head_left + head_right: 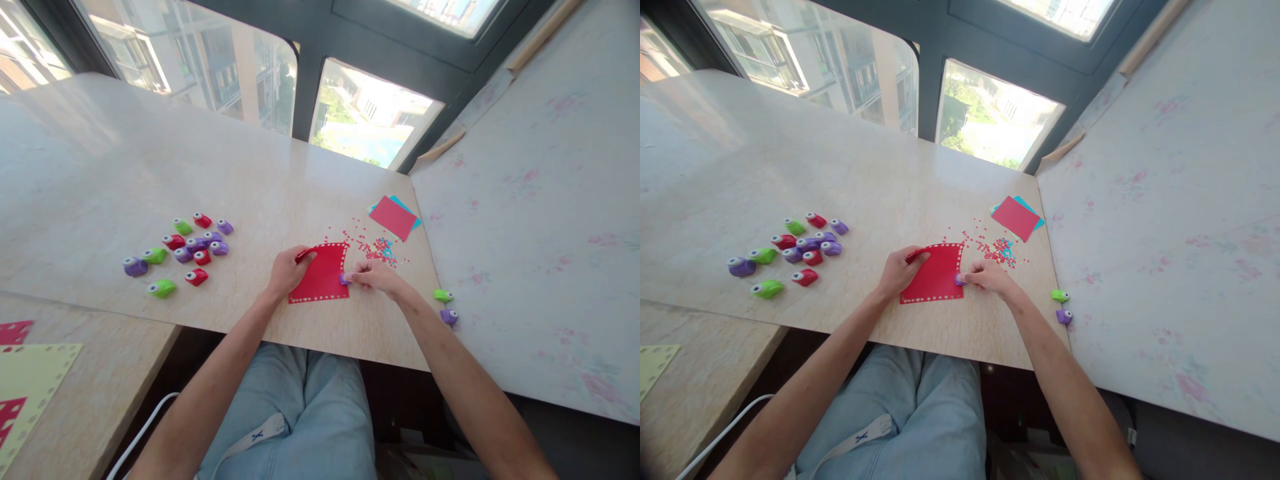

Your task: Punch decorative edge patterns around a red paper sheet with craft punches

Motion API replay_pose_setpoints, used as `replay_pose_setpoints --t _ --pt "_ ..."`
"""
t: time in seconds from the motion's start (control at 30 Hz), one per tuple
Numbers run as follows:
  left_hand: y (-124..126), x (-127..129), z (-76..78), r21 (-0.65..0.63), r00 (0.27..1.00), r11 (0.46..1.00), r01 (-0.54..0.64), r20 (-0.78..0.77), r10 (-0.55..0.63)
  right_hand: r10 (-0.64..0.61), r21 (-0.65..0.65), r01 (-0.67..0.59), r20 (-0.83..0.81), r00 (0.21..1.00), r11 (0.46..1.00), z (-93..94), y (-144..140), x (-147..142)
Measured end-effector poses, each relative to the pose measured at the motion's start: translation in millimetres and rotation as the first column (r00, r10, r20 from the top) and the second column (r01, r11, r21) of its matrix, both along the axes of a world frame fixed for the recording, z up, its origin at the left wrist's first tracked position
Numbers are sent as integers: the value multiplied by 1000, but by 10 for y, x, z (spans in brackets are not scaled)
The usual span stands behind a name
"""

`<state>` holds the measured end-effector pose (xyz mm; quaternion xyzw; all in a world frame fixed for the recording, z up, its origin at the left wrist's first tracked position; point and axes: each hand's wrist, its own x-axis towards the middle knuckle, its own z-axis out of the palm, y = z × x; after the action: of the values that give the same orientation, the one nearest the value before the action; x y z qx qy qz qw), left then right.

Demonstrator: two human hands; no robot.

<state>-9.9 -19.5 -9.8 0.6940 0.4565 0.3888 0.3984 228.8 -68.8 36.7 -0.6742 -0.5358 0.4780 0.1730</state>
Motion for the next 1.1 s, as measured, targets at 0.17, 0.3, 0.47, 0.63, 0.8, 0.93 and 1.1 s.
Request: replay_pose_setpoints --t 0.17,0.3,0.47,0.63,0.8,0.93,1.1 --pt "6 5 -4 7 1000 1000 -6 -31 6 48 -95 -49 -8 999 994 -4 119 25" --pt "14 0 -9 2 1000 1000 -4 -29 4 51 -94 -54 -25 998 994 -6 145 21" --pt "13 -6 -4 8 1000 1000 -12 -29 12 25 -94 -29 -38 999 995 -2 126 14" --pt "12 -10 -4 6 1000 1000 -5 -13 5 -1 -51 0 -9 1000 999 5 67 -3" --pt "14 -18 3 -2 1000 1000 -11 -5 11 -70 86 73 -39 997 994 -70 -95 -47" --pt "11 -26 14 -13 1000 1000 -1 18 1 -127 230 144 -84 988 963 -183 -228 -89" --pt "18 -28 -6 -23 999 1000 -2 38 3 -92 379 111 -68 993 919 -319 -349 -165"
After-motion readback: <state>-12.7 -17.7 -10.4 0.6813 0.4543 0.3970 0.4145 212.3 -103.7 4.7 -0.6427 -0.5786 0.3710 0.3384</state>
